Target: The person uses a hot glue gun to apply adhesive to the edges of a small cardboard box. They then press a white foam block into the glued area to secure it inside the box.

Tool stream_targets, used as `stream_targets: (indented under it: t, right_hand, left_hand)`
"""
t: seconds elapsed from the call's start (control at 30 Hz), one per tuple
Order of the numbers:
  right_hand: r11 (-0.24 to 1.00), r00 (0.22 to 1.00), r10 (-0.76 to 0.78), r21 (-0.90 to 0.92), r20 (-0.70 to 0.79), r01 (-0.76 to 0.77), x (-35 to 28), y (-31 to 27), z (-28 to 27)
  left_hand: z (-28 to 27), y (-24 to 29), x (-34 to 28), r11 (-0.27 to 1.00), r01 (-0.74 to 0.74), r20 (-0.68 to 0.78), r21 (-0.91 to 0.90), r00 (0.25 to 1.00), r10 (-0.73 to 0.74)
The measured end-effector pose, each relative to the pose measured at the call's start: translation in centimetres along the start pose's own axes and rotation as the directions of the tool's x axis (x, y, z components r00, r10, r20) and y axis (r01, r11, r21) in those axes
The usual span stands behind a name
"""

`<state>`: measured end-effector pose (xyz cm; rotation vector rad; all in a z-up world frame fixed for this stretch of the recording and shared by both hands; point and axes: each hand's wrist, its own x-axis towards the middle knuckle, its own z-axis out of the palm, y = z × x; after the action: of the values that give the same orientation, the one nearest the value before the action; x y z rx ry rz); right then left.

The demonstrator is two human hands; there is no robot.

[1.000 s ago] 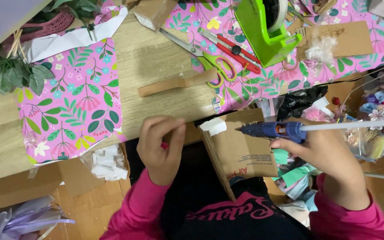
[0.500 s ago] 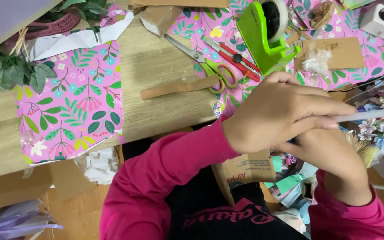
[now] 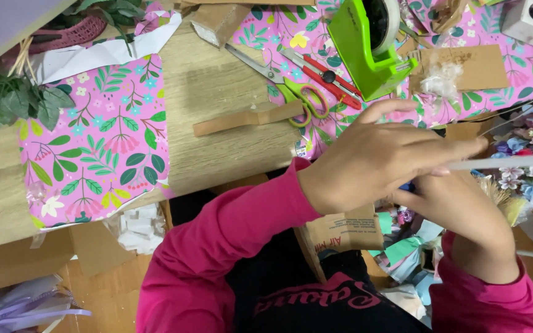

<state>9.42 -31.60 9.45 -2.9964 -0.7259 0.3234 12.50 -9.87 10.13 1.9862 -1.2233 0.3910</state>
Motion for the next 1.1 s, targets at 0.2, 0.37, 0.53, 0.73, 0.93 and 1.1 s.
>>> stream_targets:
  t: [0.2, 0.37, 0.53, 0.73, 0.93, 1.1]
  right_hand:
    - [0.946, 0.991, 0.107, 0.315, -0.077, -0.078, 0.3, -1.3, 0.1]
    - [0.960, 0.977, 0.208, 0.203, -0.050, -0.194, 1.1, -1.5, 2.5]
    - [0.955, 0.976, 0.200, 0.240, -0.088, -0.174, 1.7, -1.4, 4.7]
    - [0.958, 0.971, 0.203, 0.232, -0.125, -0.171, 2.2, -1.8, 4.8]
    - [0.979, 0.969, 0.180, 0.127, -0.171, -0.160, 1.5, -1.3, 4.6]
    - [0.987, 0.975, 0.158, 0.049, -0.154, -0.152, 0.9, -1.5, 2.8]
  left_hand:
    - [-5.1, 1.1, -3.3, 0.995, 0.049, -0.354, -0.083, 0.932, -0.076]
    - [-6.6, 2.7, -10.8, 0.830, 0.443, -0.477, -0.339, 0.679, -0.558]
    - [-2.6, 1.9, -19.8, 0.608, 0.650, -0.537, -0.455, 0.345, -0.770]
    - [0.9, 2.4, -22.0, 0.482, 0.731, -0.443, -0.482, 0.271, -0.854]
    - [2.6, 3.8, -19.8, 0.487, 0.657, -0.410, -0.575, 0.284, -0.867]
    - [3.6, 3.9, -20.3, 0.588, 0.632, -0.480, -0.504, 0.362, -0.799]
